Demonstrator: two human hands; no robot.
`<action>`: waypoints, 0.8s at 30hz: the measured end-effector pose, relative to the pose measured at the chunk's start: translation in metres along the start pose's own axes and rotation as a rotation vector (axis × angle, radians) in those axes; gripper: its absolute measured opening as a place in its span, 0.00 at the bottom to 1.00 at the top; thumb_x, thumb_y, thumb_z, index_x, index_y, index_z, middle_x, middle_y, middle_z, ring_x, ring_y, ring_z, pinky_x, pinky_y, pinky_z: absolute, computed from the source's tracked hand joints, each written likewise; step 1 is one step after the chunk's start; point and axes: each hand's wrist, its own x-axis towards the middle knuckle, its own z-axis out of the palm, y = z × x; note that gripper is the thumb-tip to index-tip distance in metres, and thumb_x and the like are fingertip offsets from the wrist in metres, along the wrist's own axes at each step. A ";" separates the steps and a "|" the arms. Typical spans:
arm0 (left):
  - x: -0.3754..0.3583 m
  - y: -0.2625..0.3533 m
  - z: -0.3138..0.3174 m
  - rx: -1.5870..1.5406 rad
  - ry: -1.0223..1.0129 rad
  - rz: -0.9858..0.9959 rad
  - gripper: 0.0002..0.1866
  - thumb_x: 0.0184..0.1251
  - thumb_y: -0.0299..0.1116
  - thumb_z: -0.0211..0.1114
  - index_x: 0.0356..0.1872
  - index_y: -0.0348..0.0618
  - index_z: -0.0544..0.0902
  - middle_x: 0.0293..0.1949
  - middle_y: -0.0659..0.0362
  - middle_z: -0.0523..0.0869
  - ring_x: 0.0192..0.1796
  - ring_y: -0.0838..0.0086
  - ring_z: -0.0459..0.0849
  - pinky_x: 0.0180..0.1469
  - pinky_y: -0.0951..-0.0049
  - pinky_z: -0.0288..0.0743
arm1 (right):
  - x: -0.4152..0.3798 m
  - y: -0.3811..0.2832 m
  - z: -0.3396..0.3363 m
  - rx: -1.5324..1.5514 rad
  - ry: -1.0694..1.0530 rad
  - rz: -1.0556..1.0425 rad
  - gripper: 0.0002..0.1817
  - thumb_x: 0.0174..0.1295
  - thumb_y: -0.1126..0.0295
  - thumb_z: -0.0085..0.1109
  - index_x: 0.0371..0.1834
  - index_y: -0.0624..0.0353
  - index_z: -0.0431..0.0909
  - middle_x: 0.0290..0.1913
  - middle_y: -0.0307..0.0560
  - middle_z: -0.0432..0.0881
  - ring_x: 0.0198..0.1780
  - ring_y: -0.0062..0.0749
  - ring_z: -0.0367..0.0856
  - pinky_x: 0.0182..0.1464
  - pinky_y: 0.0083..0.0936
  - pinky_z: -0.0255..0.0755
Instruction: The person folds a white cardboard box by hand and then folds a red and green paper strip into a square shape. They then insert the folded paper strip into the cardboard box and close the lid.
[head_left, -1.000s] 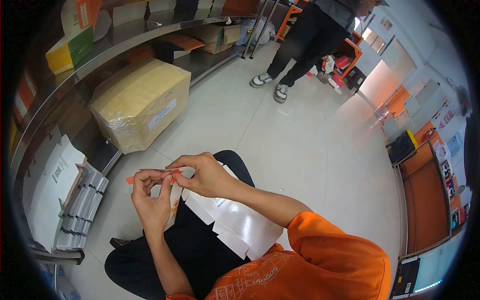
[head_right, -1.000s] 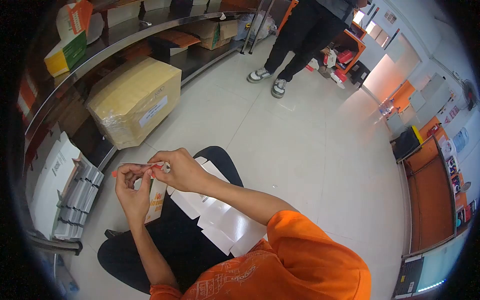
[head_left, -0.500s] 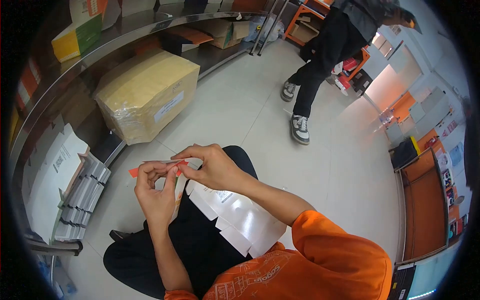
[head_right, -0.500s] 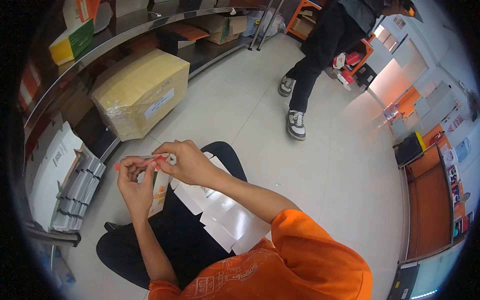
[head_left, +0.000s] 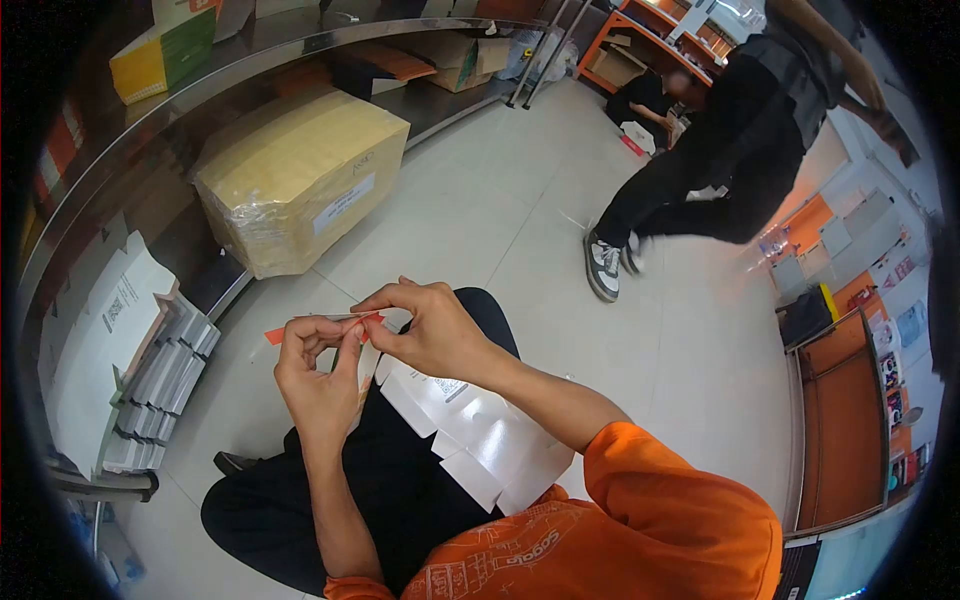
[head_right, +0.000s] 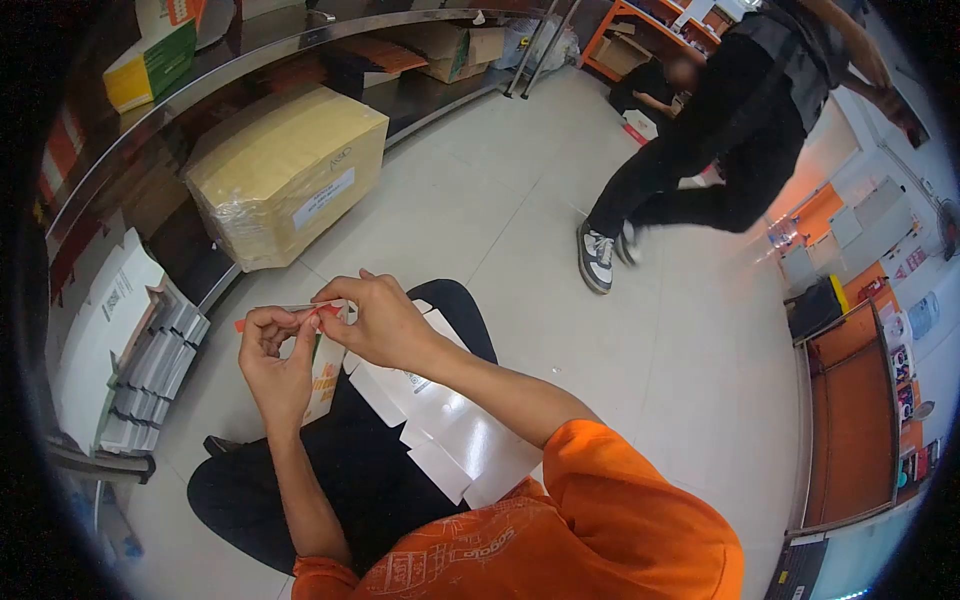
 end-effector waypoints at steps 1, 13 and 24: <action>0.001 -0.002 -0.001 -0.027 -0.005 0.000 0.13 0.62 0.15 0.68 0.41 0.38 0.74 0.40 0.56 0.85 0.42 0.77 0.85 0.48 0.77 0.78 | 0.000 -0.002 -0.001 0.001 -0.001 0.001 0.09 0.58 0.72 0.66 0.42 0.60 0.87 0.35 0.49 0.88 0.25 0.33 0.86 0.60 0.35 0.77; 0.005 -0.008 -0.008 -0.176 0.028 -0.147 0.17 0.63 0.13 0.66 0.46 0.38 0.71 0.39 0.52 0.86 0.43 0.75 0.86 0.49 0.78 0.80 | 0.003 0.000 0.010 0.056 0.022 0.025 0.11 0.57 0.71 0.68 0.42 0.62 0.86 0.35 0.52 0.88 0.23 0.33 0.82 0.28 0.27 0.74; 0.006 -0.006 -0.004 -0.147 0.068 -0.181 0.21 0.62 0.13 0.67 0.52 0.39 0.69 0.41 0.55 0.82 0.46 0.74 0.85 0.47 0.76 0.81 | 0.007 0.006 0.012 0.065 0.059 -0.032 0.13 0.57 0.72 0.68 0.45 0.64 0.83 0.40 0.56 0.87 0.44 0.48 0.87 0.59 0.35 0.74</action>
